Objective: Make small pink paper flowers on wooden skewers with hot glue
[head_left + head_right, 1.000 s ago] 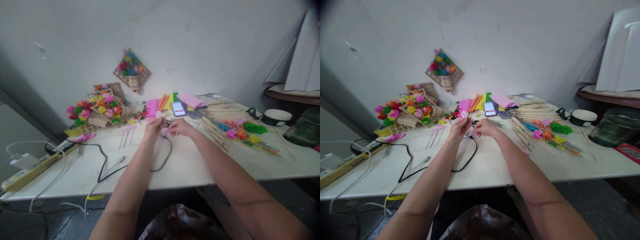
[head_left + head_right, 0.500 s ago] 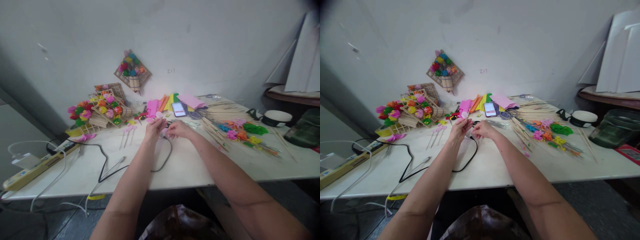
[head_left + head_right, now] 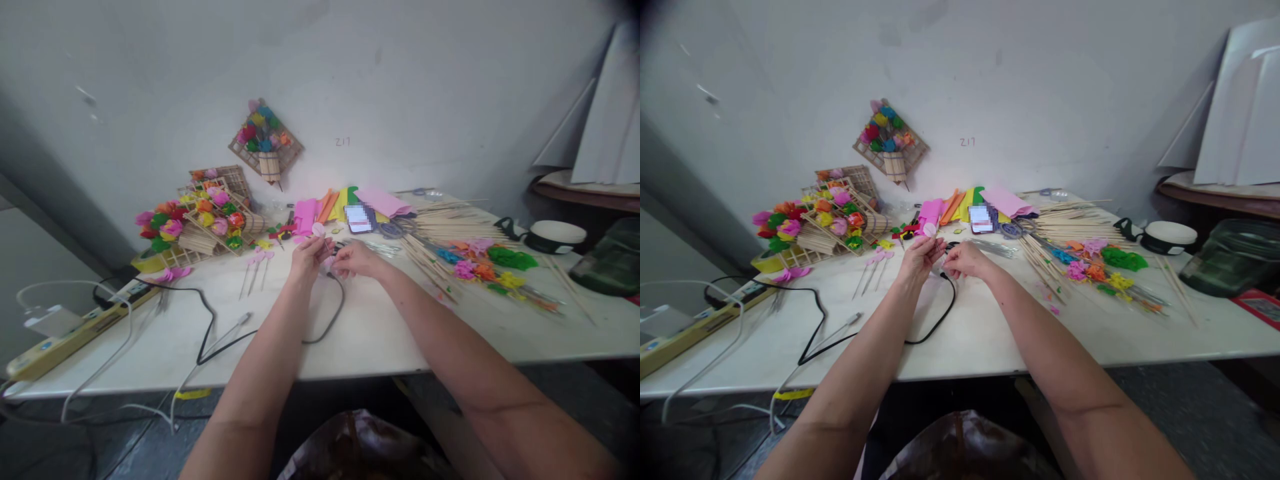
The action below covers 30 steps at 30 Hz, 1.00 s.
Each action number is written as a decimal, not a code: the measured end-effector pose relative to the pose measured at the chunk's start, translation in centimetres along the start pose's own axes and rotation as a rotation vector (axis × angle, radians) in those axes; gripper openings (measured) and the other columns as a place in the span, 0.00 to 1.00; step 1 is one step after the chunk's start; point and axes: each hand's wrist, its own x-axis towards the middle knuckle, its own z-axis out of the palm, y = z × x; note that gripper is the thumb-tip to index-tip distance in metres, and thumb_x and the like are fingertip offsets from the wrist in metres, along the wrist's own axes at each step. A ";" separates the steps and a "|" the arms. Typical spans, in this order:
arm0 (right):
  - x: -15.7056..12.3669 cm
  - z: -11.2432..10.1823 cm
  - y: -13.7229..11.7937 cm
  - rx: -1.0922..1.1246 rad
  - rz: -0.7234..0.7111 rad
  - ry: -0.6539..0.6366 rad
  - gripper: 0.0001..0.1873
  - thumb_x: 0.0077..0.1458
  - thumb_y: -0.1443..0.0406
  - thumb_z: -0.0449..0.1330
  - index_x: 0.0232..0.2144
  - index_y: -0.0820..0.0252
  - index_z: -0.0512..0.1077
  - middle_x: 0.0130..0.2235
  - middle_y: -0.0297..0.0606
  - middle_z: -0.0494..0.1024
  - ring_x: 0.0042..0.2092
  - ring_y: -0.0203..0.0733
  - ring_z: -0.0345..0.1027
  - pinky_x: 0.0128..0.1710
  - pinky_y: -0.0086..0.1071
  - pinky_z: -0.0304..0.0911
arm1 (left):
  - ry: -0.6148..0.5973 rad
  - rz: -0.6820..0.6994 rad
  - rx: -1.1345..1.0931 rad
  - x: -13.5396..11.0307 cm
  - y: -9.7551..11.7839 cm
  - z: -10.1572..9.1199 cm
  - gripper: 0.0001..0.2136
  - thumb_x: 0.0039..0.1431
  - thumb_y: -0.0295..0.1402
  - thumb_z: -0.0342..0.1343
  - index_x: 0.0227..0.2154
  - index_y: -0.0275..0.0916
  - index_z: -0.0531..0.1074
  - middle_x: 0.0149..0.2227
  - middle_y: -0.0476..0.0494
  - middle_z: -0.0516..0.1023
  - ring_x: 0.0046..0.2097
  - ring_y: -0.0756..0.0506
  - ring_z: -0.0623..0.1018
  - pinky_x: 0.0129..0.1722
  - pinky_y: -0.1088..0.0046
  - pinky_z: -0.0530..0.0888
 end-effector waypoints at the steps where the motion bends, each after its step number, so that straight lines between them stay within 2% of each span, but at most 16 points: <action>1: 0.0 0.0 0.1 -0.008 -0.003 0.000 0.04 0.43 0.71 0.59 0.20 0.64 0.72 0.18 0.32 0.73 0.20 0.32 0.68 0.15 0.19 0.58 | 0.000 -0.001 0.000 0.0 0.0 0.0 0.03 0.46 0.22 0.58 0.27 0.31 0.71 0.28 0.40 0.78 0.31 0.46 0.79 0.40 0.65 0.74; 12: -0.2 0.1 -0.6 -0.063 0.012 0.016 0.04 0.43 0.71 0.58 0.20 0.64 0.72 0.20 0.34 0.74 0.21 0.32 0.69 0.15 0.19 0.58 | -0.006 0.004 0.024 0.2 0.0 -0.1 0.04 0.45 0.24 0.60 0.26 0.31 0.72 0.28 0.41 0.78 0.31 0.47 0.79 0.40 0.66 0.73; 24: -0.4 0.4 -1.0 -0.005 0.002 0.002 0.06 0.44 0.71 0.58 0.19 0.65 0.72 0.18 0.33 0.74 0.20 0.31 0.68 0.16 0.19 0.58 | -0.027 0.024 0.021 0.1 0.0 -0.1 0.05 0.45 0.24 0.59 0.27 0.31 0.72 0.27 0.41 0.78 0.28 0.48 0.78 0.33 0.72 0.74; 30: -0.1 0.7 -0.7 0.024 0.006 -0.002 0.06 0.45 0.71 0.59 0.18 0.64 0.71 0.17 0.32 0.73 0.20 0.32 0.68 0.16 0.20 0.59 | -0.025 0.024 0.024 0.2 0.0 -0.2 0.05 0.44 0.24 0.60 0.27 0.32 0.71 0.27 0.41 0.78 0.29 0.48 0.78 0.33 0.71 0.74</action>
